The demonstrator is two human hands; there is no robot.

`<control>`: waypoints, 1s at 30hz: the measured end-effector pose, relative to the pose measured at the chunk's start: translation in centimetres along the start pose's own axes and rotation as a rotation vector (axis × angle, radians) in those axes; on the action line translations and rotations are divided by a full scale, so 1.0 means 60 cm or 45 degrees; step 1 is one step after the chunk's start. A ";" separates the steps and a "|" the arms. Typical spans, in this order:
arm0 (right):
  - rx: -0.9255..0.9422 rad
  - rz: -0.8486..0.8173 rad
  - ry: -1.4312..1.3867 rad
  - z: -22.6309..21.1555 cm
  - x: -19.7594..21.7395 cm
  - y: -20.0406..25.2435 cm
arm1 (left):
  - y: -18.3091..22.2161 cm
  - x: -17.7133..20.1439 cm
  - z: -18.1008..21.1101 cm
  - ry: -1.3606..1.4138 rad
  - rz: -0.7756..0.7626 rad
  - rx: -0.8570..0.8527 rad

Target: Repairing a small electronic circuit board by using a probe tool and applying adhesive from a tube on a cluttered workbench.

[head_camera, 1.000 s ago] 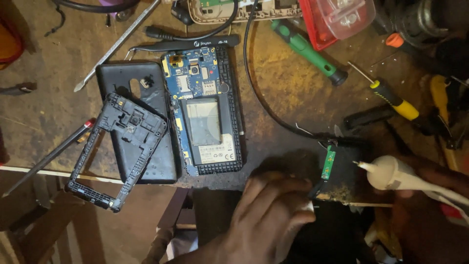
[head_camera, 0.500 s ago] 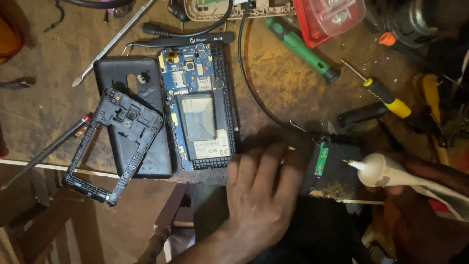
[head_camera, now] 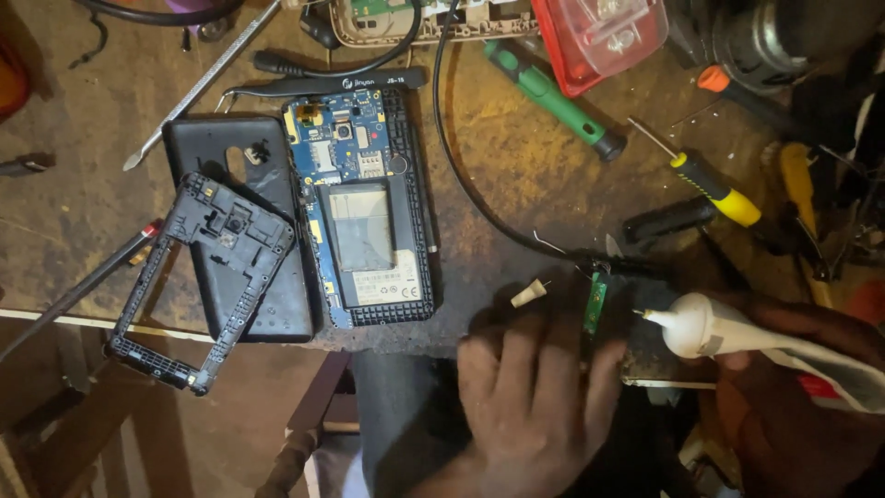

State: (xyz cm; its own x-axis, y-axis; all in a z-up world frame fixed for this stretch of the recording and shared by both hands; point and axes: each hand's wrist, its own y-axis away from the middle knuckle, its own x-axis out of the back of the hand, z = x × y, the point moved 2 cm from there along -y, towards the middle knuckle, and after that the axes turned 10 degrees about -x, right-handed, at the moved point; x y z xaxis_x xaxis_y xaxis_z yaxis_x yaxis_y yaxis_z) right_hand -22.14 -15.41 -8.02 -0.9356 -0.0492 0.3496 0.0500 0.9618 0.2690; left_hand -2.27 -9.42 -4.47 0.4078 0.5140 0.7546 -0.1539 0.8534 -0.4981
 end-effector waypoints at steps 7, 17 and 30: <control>-0.253 -0.217 0.419 -0.039 0.016 -0.026 | -0.022 -0.006 0.000 -0.117 -0.053 0.228; -0.094 -0.118 0.763 -0.105 -0.014 -0.009 | -0.019 -0.013 0.000 -0.046 -0.054 0.465; 0.394 -0.462 0.779 -0.078 0.010 -0.042 | -0.014 -0.012 -0.005 -0.028 -0.014 0.441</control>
State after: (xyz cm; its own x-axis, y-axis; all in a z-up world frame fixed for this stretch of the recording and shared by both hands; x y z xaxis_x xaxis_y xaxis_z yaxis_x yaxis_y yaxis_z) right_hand -21.18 -19.13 -4.27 -0.5105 -0.4288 0.7453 -0.4071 0.8840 0.2298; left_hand -2.17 -10.56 -4.72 0.3924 0.5032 0.7699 -0.4473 0.8358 -0.3183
